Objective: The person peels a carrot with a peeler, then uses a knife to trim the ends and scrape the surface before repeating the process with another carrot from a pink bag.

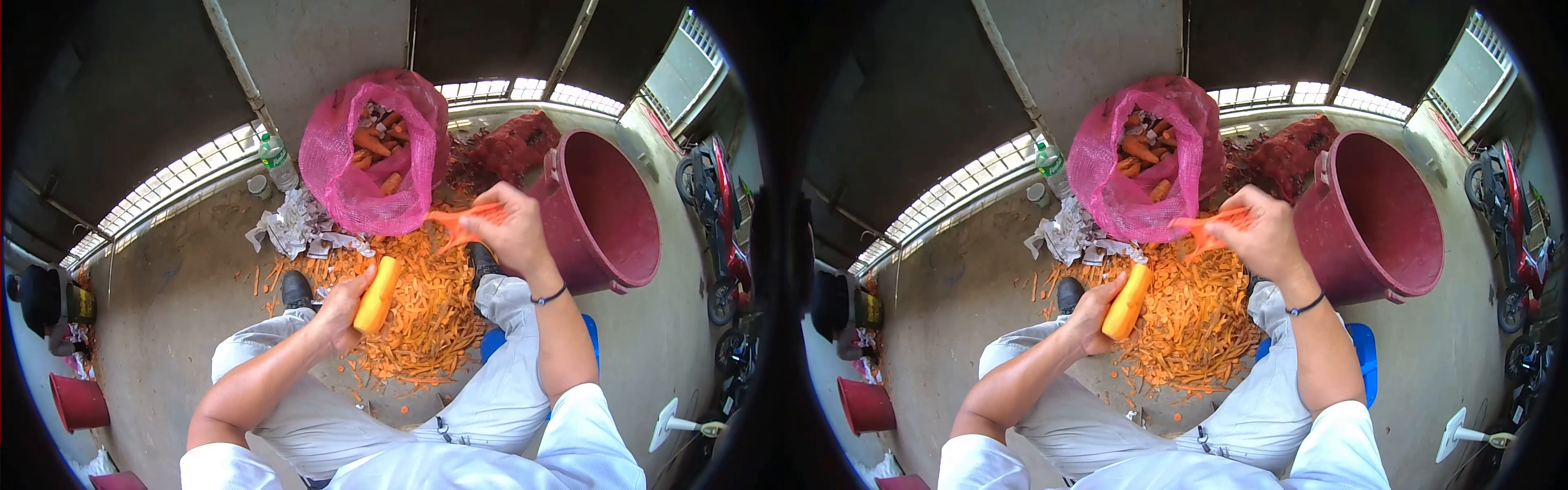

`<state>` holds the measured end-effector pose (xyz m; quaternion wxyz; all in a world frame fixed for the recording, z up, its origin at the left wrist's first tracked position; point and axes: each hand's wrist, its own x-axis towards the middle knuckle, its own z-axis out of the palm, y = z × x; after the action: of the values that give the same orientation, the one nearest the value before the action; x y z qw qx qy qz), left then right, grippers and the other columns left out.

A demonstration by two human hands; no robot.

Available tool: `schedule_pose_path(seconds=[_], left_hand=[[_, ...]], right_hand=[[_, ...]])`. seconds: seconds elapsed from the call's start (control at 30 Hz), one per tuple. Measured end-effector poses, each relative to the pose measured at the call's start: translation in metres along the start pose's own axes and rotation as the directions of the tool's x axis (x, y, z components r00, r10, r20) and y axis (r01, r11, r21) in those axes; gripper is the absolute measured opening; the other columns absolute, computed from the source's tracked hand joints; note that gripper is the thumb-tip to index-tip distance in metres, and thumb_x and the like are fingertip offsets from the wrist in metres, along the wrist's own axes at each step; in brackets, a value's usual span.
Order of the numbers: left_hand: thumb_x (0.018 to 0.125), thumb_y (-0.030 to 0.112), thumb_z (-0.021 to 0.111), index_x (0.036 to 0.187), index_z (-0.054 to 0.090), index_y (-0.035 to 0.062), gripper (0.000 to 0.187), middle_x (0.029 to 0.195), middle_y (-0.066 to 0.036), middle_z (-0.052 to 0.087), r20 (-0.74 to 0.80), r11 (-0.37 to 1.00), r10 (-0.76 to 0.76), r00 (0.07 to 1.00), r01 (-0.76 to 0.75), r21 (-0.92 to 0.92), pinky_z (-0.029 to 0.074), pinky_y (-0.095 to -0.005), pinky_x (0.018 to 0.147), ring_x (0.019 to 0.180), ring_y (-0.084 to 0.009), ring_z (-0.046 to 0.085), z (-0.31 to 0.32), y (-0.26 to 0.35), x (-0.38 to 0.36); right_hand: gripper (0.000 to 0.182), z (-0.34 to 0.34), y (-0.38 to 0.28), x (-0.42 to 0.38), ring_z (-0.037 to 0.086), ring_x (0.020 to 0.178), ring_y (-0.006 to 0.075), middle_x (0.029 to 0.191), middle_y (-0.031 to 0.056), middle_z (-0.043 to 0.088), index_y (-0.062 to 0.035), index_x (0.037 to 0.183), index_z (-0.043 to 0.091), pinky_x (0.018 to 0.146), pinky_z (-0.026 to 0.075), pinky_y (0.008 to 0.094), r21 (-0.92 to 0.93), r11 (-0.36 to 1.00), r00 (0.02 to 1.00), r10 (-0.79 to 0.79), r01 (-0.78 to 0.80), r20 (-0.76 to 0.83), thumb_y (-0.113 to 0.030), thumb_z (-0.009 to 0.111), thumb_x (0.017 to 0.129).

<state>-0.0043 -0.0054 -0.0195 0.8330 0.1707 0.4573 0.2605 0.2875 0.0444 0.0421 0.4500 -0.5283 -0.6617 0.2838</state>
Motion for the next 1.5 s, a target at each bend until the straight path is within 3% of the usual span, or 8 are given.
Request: schedule_pose_path(seconds=[0.23, 0.47, 0.6, 0.8, 0.93, 1.07, 1.4, 1.5], left_hand=[[0.105, 0.056, 0.049, 0.122, 0.062, 0.0189, 0.043, 0.101, -0.003, 0.069, -0.01, 0.989, -0.025, 1.0, 0.023, -0.144, 0.05, -0.0331, 0.061, 0.083, -0.0198, 0.067, 0.01, 0.0, -0.001], [0.104, 0.056, 0.051, 0.124, 0.062, 0.0174, 0.045, 0.105, -0.003, 0.068, 0.073, 0.998, -0.015, 0.997, 0.019, -0.058, 0.046, -0.0354, 0.055, 0.083, -0.0198, 0.067, 0.001, -0.006, -0.007], [0.106, 0.053, 0.051, 0.121, 0.062, 0.0138, 0.043, 0.098, -0.005, 0.068, 0.095, 1.0, 0.007, 0.995, -0.005, -0.021, 0.045, -0.0353, 0.052, 0.075, -0.0209, 0.064, 0.009, -0.001, -0.016], [0.106, 0.052, 0.05, 0.122, 0.062, 0.0134, 0.043, 0.095, -0.007, 0.069, -0.009, 0.995, -0.014, 1.0, 0.013, -0.103, 0.046, -0.0356, 0.052, 0.068, -0.0217, 0.064, 0.0, -0.001, -0.008], [0.106, 0.051, 0.051, 0.121, 0.062, 0.0144, 0.041, 0.095, -0.006, 0.069, -0.039, 0.998, 0.012, 0.999, -0.014, -0.062, 0.048, -0.0364, 0.053, 0.068, -0.0205, 0.065, -0.001, 0.002, -0.006], [0.106, 0.051, 0.051, 0.119, 0.062, 0.0146, 0.04, 0.092, -0.005, 0.069, -0.106, 0.993, -0.019, 0.994, 0.007, -0.119, 0.048, -0.0356, 0.05, 0.066, -0.0179, 0.064, 0.02, 0.004, -0.011], [0.106, 0.045, 0.055, 0.115, 0.062, 0.0111, 0.036, 0.087, -0.006, 0.067, 0.066, 0.999, 0.032, 0.997, -0.032, 0.009, 0.046, -0.0346, 0.043, 0.065, -0.0208, 0.067, 0.011, -0.002, -0.015], [0.106, 0.047, 0.052, 0.116, 0.061, 0.0105, 0.038, 0.089, -0.008, 0.066, 0.083, 0.999, 0.03, 0.996, -0.033, 0.031, 0.045, -0.0349, 0.042, 0.066, -0.0228, 0.067, 0.005, -0.002, -0.011]], right_hand=[[0.024, 0.045, -0.044, -0.032, 0.072, 0.072, 0.0161, 0.08, 0.0093, 0.073, -0.001, 0.092, 0.069, 0.065, 0.056, 0.0293, 0.16, 0.974, 0.9, -0.209, 0.158, 0.383, -0.013, 0.086, 0.08], [0.024, 0.042, -0.038, -0.026, 0.069, 0.067, 0.0135, 0.078, 0.0081, 0.072, -0.0014, 0.089, 0.07, 0.061, 0.053, 0.0279, 0.09, 0.957, 0.898, -0.29, 0.276, 0.33, -0.01, 0.089, 0.078], [0.021, 0.021, -0.031, -0.013, 0.073, 0.073, 0.0291, 0.081, 0.0148, 0.071, -0.0014, 0.09, 0.067, 0.065, 0.056, 0.0367, -0.046, 0.966, 0.945, -0.238, 0.254, 0.223, -0.012, 0.082, 0.08], [0.018, -0.002, -0.008, 0.001, 0.073, 0.075, 0.0309, 0.084, 0.0167, 0.071, -0.0004, 0.091, 0.066, 0.065, 0.058, 0.038, -0.522, 0.811, 0.942, -0.333, 0.264, -0.04, -0.008, 0.08, 0.081], [0.024, 0.021, -0.024, -0.016, 0.07, 0.077, 0.0085, 0.084, 0.0075, 0.075, 0.0007, 0.091, 0.069, 0.069, 0.057, 0.0268, 0.152, 0.988, 0.982, -0.009, -0.02, 0.187, -0.01, 0.087, 0.08], [0.025, 0.041, -0.042, -0.031, 0.068, 0.077, 0.0083, 0.084, 0.0044, 0.073, -0.0009, 0.092, 0.069, 0.069, 0.054, 0.0254, 0.134, 0.99, 0.902, -0.094, 0.041, 0.422, -0.01, 0.089, 0.08], [0.019, 0.015, -0.03, -0.007, 0.072, 0.072, 0.016, 0.078, 0.0111, 0.072, 0.0007, 0.088, 0.068, 0.064, 0.055, 0.0299, -0.272, 0.91, 0.949, -0.285, 0.312, 0.134, -0.006, 0.084, 0.079], [0.022, -0.001, -0.018, 0.0, 0.074, 0.072, 0.0279, 0.08, 0.0166, 0.072, 0.0006, 0.089, 0.067, 0.065, 0.057, 0.0356, -0.28, 0.942, 0.981, -0.193, 0.182, -0.01, -0.011, 0.083, 0.08]])
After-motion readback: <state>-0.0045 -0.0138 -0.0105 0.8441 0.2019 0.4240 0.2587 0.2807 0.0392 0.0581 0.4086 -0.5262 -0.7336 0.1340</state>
